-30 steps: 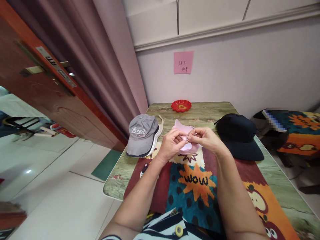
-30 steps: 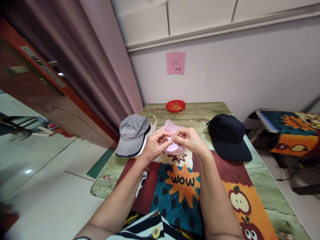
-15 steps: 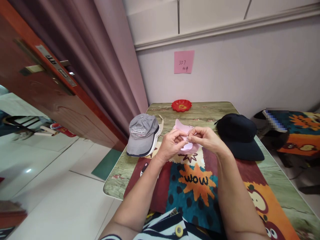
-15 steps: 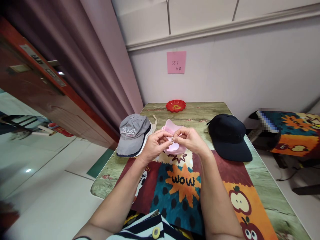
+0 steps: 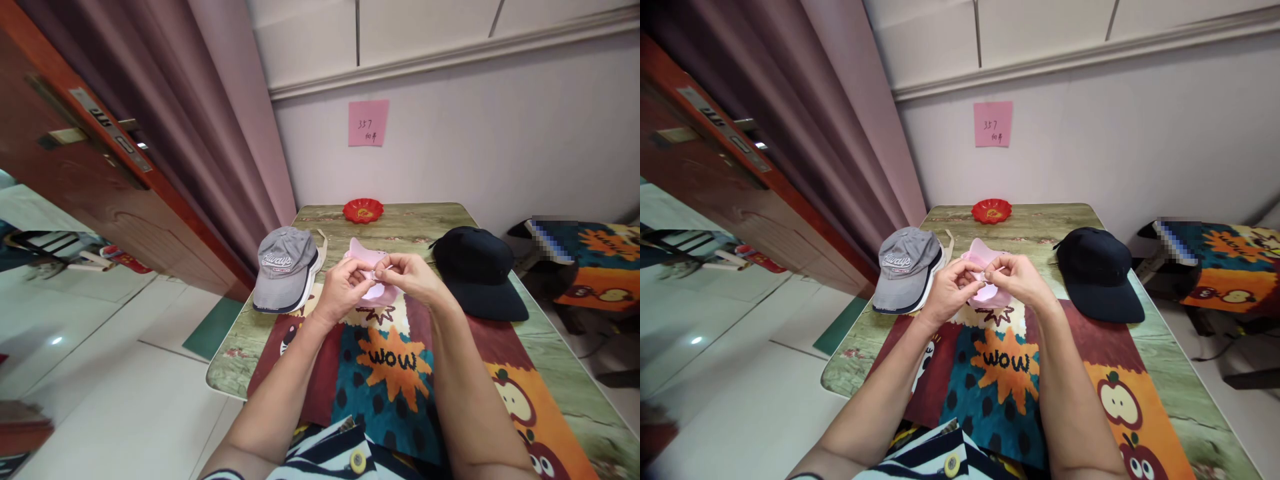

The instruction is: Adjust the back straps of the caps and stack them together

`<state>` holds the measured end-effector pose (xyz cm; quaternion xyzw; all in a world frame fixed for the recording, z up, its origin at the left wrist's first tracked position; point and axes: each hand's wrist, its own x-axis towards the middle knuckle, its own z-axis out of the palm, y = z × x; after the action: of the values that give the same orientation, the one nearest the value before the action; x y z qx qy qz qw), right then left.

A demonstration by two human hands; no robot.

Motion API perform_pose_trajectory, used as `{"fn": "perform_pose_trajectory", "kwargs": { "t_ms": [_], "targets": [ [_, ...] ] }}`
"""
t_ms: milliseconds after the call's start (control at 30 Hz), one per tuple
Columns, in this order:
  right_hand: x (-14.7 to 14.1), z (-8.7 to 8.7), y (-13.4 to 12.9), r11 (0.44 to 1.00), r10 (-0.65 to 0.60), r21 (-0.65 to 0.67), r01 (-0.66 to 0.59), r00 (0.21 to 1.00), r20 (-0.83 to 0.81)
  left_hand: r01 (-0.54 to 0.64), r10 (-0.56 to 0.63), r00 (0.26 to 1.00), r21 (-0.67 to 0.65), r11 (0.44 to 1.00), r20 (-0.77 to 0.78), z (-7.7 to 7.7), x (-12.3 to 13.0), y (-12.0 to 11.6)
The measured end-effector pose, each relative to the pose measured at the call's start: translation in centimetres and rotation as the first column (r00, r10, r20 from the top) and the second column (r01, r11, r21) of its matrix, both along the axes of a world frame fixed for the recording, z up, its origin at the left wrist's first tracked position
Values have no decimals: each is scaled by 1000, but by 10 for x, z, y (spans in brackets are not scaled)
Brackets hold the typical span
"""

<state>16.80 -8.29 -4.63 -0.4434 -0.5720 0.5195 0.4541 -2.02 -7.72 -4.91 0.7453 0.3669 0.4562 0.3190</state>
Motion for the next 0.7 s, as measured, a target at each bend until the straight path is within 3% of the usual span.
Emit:
{"fn": "perform_pose_trajectory", "kwargs": {
  "t_ms": [700],
  "targets": [
    [-11, -6, 5, 994, -97, 50, 97, 995, 6, -67, 67, 998, 84, 994, 13, -7, 5, 0]
  ]
}}
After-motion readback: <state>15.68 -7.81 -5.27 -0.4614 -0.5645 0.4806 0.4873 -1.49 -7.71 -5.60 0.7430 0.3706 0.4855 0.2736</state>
